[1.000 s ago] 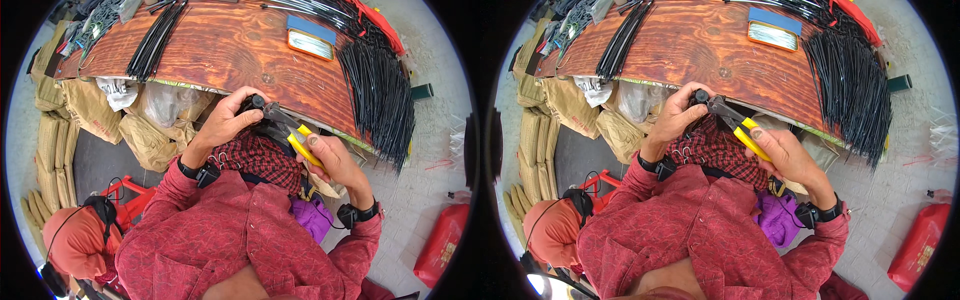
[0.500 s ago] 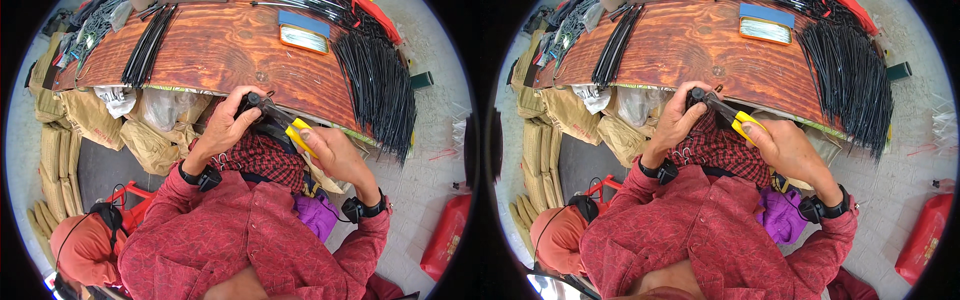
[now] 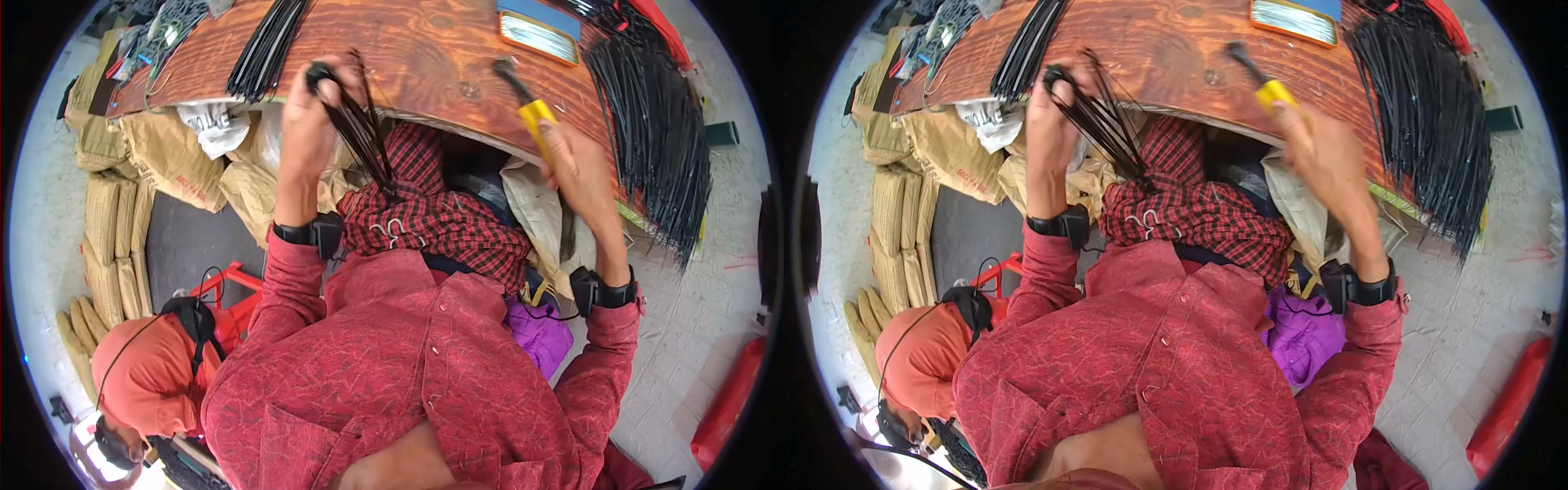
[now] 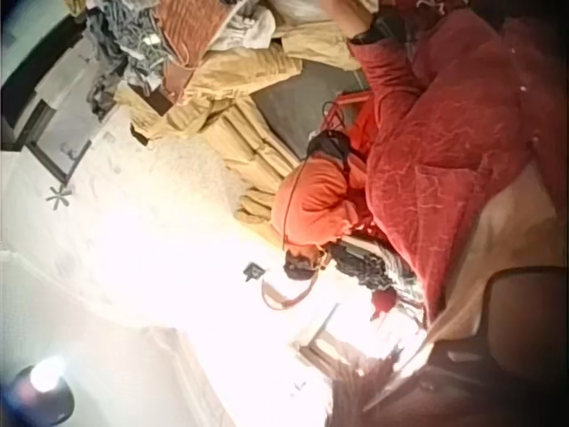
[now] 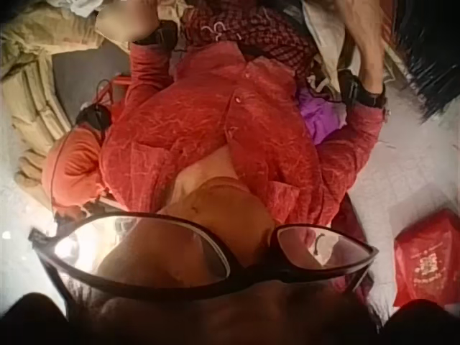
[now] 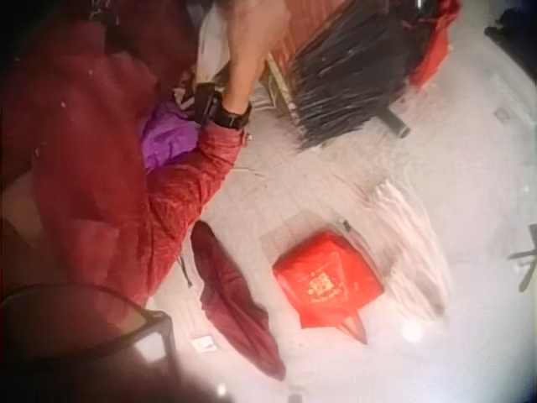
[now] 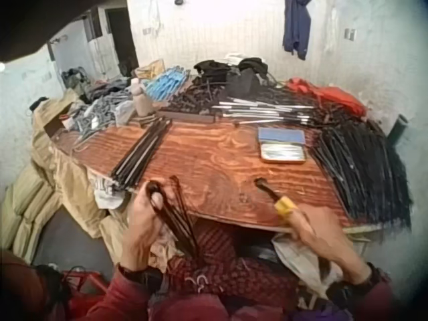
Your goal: The person is assembling electrical wire harnesses by trimming wires with pliers and organizing them at a workbench.
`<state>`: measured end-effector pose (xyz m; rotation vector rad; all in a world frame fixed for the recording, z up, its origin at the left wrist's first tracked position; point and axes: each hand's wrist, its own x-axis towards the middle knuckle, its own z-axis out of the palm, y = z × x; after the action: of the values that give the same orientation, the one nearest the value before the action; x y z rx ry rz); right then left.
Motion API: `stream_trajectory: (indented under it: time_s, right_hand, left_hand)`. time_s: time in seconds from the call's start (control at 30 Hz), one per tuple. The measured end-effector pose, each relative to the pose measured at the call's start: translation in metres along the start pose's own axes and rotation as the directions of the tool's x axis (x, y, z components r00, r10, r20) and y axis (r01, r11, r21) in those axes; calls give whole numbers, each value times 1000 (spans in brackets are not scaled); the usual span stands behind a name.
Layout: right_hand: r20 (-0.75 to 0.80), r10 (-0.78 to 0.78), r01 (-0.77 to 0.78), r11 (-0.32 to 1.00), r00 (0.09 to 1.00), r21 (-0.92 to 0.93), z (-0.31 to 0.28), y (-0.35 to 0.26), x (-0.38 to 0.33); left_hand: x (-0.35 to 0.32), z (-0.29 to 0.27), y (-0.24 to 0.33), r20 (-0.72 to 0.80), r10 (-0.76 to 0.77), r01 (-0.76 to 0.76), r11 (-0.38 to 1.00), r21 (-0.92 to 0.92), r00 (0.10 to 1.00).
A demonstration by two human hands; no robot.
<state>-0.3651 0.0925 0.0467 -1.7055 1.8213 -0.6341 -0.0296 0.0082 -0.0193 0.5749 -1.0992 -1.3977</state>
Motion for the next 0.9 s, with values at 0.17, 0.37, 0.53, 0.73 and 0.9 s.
stream_trajectory:
  time_s: [0.17, 0.37, 0.53, 0.73, 0.9]
  right_hand:
    - [-335, -311, 15, 753, 889, -658, 10, 56, 16]
    - [-331, -609, 239, 667, 721, -706, 28, 40, 10]
    - [1, -516, 514, 854, 857, -73, 81, 12, -43]
    - [154, -434, 321, 824, 888, 468, 134, 31, -52]
    - [130, -400, 227, 727, 907, 648, 164, 19, -49]
  left_hand:
    - [-4, -62, 26, -103, 39, -88, 843, -531, 994]
    - [-41, -80, -5, -139, -203, 26, 645, -764, 969]
    - [-82, -69, -70, -41, -456, 157, 388, -908, 889]
    - [-115, -63, -122, -58, -732, 34, 111, -993, 679]
    - [-122, -51, -139, -52, -803, -2, 64, -998, 594]
